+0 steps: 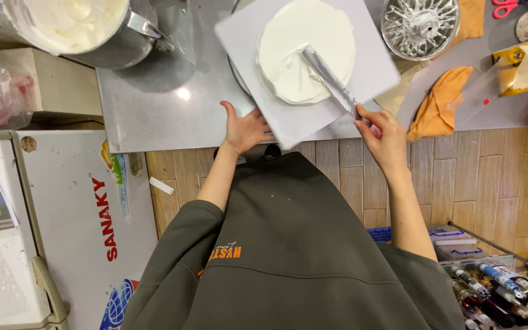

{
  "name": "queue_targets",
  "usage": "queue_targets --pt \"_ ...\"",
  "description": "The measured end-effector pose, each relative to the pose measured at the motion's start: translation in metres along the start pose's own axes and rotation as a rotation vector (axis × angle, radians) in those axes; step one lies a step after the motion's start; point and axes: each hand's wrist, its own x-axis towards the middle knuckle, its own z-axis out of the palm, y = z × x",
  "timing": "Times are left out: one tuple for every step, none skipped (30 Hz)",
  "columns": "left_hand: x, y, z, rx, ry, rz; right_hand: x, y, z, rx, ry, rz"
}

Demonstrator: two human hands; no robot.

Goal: The person spreads white frosting over a round green cake using a metal spatula, smoothing the top and sides. They then place a white fondant sheet over the cake, smooth it, and trim the excess with a knife.

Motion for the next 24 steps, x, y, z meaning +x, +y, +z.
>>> queue_targets --pt "0.000 0.003 0.005 -0.058 0.016 0.048 0.000 0.001 -0.001 0.010 0.005 0.001" --pt "0.001 0.012 0.010 -0.116 0.032 0.096 0.001 0.002 -0.002 0.020 0.009 0.002" --pt "-0.002 0.023 0.014 -0.175 0.050 0.148 0.002 0.002 -0.002 0.015 0.013 -0.008" --pt "-0.008 0.035 0.018 -0.095 0.091 0.218 0.004 0.002 -0.003 0.010 0.017 -0.017" --pt "-0.012 0.048 0.022 -0.014 0.131 0.290 0.005 0.002 -0.002 0.006 0.021 -0.028" --pt "-0.013 0.056 0.027 0.067 0.171 0.362 0.006 0.001 -0.001 0.004 0.012 -0.028" --pt "-0.012 0.056 0.032 0.028 0.228 0.307 0.006 -0.001 0.000 0.002 0.002 -0.027" --pt "-0.007 0.051 0.036 -0.012 0.286 0.252 0.006 -0.003 0.002 0.000 -0.008 -0.026" --pt "-0.002 0.045 0.040 -0.051 0.341 0.198 0.006 -0.005 0.003 -0.007 -0.006 -0.034" --pt "0.002 0.038 0.043 0.016 0.309 0.191 0.006 -0.008 0.003 -0.014 -0.003 -0.042" --pt "0.007 0.029 0.044 0.084 0.276 0.184 0.006 -0.010 0.004 -0.021 0.001 -0.049" --pt "0.008 0.023 0.043 0.153 0.243 0.177 0.006 -0.012 0.004 -0.034 0.005 -0.038" --pt "0.006 0.017 0.040 0.150 0.235 0.228 0.004 -0.013 0.003 -0.046 0.003 -0.027" --pt "0.004 0.013 0.036 0.147 0.227 0.280 0.004 -0.013 0.003 -0.058 0.002 -0.017" --pt "0.002 0.013 0.030 0.147 0.218 0.330 0.003 -0.014 0.003 -0.058 0.005 -0.018" --pt "0.000 0.016 0.024 0.121 0.203 0.325 0.004 -0.014 0.003 -0.059 0.008 -0.019" --pt "-0.004 0.017 0.019 0.093 0.192 0.319 0.003 -0.013 0.002 -0.058 0.007 -0.018" --pt "-0.006 0.017 0.014 0.064 0.181 0.313 0.002 -0.013 0.002 -0.041 0.006 -0.017" --pt "-0.008 0.017 0.010 0.090 0.161 0.319 0.001 -0.012 0.003 -0.024 0.007 -0.016" --pt "-0.010 0.017 0.008 0.116 0.141 0.325 0.000 -0.012 0.003 -0.008 0.007 -0.016" --pt "-0.010 0.018 0.008 0.144 0.119 0.332 0.002 -0.012 0.003 -0.020 0.007 -0.022" --pt "-0.012 0.020 0.008 0.097 0.121 0.313 0.002 -0.013 0.004 -0.031 0.007 -0.029" --pt "-0.013 0.017 0.010 0.046 0.124 0.296 0.001 -0.013 0.003 -0.045 0.003 -0.036" --pt "-0.015 0.016 0.013 -0.005 0.126 0.279 -0.001 -0.014 0.002 -0.039 -0.004 -0.028"
